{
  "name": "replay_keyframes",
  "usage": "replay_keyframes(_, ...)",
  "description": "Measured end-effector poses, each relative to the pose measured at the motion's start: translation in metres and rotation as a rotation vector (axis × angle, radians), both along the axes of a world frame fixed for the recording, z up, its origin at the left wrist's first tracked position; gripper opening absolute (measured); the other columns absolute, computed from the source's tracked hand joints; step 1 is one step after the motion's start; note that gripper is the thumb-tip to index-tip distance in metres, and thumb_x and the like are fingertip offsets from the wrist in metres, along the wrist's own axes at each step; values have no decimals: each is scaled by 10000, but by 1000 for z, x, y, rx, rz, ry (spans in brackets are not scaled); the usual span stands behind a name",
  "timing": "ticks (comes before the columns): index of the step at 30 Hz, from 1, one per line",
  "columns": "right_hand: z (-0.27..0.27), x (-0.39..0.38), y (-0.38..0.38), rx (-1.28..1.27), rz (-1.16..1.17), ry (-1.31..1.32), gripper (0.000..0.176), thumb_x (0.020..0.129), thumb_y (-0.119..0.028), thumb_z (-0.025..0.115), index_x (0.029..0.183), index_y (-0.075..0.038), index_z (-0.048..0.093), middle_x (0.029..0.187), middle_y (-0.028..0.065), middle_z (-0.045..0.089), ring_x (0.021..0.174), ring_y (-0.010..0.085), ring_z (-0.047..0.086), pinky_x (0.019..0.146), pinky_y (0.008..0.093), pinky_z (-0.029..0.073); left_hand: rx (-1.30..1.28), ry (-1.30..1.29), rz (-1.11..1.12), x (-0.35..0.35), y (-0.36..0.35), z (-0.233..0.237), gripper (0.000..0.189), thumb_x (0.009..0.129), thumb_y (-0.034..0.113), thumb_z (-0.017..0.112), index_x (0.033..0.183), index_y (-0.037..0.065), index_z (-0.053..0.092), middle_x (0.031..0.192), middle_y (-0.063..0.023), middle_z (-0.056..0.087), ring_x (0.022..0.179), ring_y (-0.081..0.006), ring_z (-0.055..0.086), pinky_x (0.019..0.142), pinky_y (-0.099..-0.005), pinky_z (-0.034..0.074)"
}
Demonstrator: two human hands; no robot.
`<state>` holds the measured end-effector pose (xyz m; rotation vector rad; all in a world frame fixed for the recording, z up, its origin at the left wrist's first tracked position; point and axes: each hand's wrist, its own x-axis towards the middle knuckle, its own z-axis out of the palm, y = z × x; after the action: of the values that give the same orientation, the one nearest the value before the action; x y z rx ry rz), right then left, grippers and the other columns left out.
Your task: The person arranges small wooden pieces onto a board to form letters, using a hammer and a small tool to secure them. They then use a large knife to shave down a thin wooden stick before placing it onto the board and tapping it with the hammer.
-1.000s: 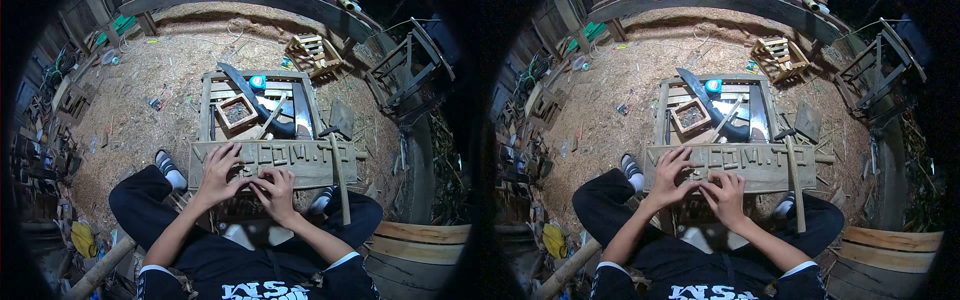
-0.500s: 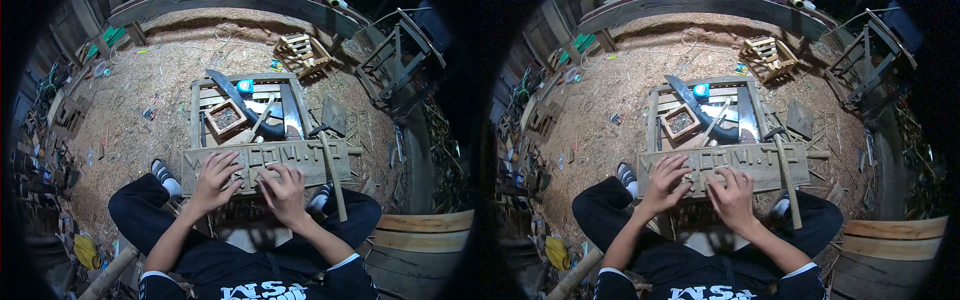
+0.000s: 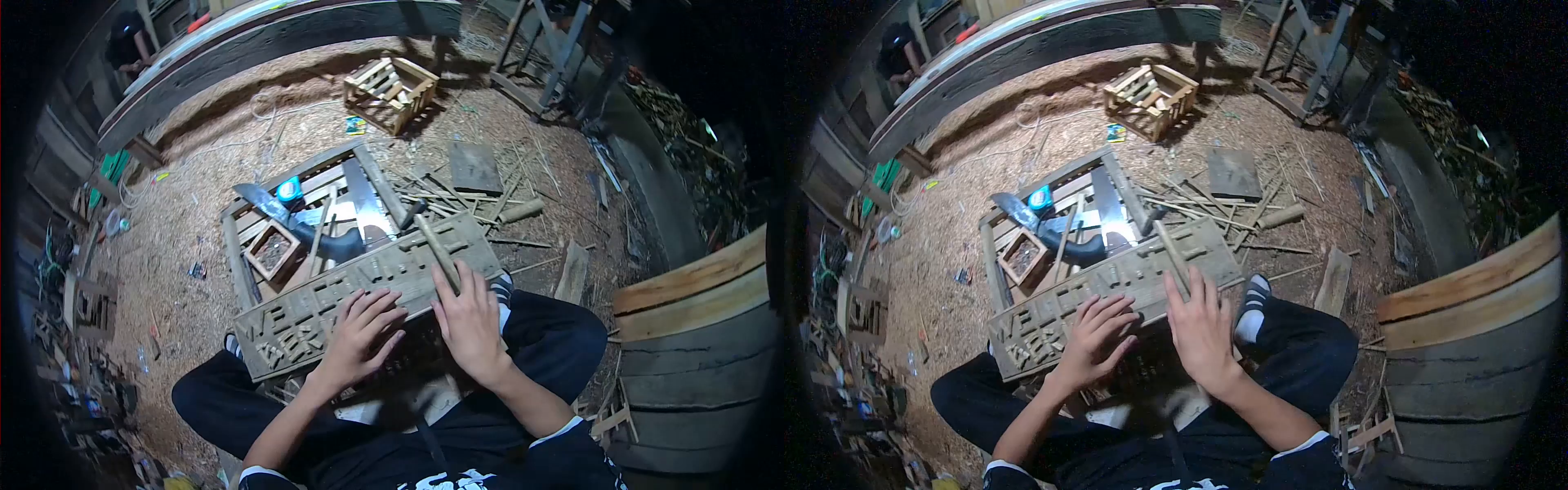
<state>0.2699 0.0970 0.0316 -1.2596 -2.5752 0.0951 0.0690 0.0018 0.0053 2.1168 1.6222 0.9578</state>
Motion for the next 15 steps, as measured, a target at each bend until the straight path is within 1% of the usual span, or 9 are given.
replay_keyframes(1,-2,2,3,-93,-28,-32,607,921,-76,644,1505,-101,481,1365,207,530,1244,363,553,901,482,527,-5,4,-15,4,5,0,408,906,134,744,1301,91,653,1465,-113,593,1411,-302,500,1212,-500,292)
replay_keyframes(2,-4,6,6,-154,-22,-12,726,899,23,594,1578,-102,372,1322,240,540,1121,417,624,806,483,572,-7,12,-12,8,9,0,413,902,131,746,1303,91,652,1469,-114,590,1413,-304,499,1212,-500,292)
replay_keyframes(5,-1,13,16,-309,-43,152,744,904,33,580,1596,-100,343,1277,257,559,1014,470,649,819,519,558,-16,24,-11,12,11,5,432,892,115,751,1309,84,644,1480,-117,584,1426,-308,490,1215,-502,285)
replay_keyframes(6,0,13,17,-286,-30,249,739,920,-7,604,1600,-95,330,1204,265,590,927,488,663,817,527,545,-4,28,18,8,8,8,436,891,110,751,1312,76,640,1480,-119,584,1429,-307,488,1217,-502,282)
replay_keyframes(7,4,12,18,-288,-11,251,739,920,-7,604,1600,-95,330,1204,265,590,927,488,663,817,527,545,8,31,56,3,4,10,441,890,105,750,1314,69,636,1479,-122,585,1432,-307,487,1219,-501,278)
replay_keyframes(10,10,-2,14,-288,92,605,667,945,-123,661,1552,-78,389,1141,277,654,945,480,665,806,557,514,23,43,148,-26,-21,14,454,881,117,762,1312,63,634,1465,-140,597,1428,-312,496,1225,-501,266)
replay_keyframes(11,9,-7,12,-302,123,604,667,945,-123,661,1552,-78,389,1141,277,654,945,480,665,806,557,514,22,51,184,-38,-33,13,463,875,129,771,1313,67,635,1461,-143,601,1428,-314,497,1225,-502,267)
replay_keyframes(13,3,-14,7,-639,205,319,561,952,-113,650,1477,-73,458,1162,273,663,938,472,668,779,566,510,13,124,258,-66,-56,9,530,843,261,823,1303,63,650,1478,-133,584,1417,-310,500,1207,-511,289)
replay_keyframes(15,-19,-24,-6,-598,320,319,493,952,-111,646,1421,-92,494,1125,249,682,886,462,677,747,558,525,-10,199,297,-94,-82,-1,753,771,410,874,1381,60,606,1543,-183,502,1451,-361,441,1207,-528,281)
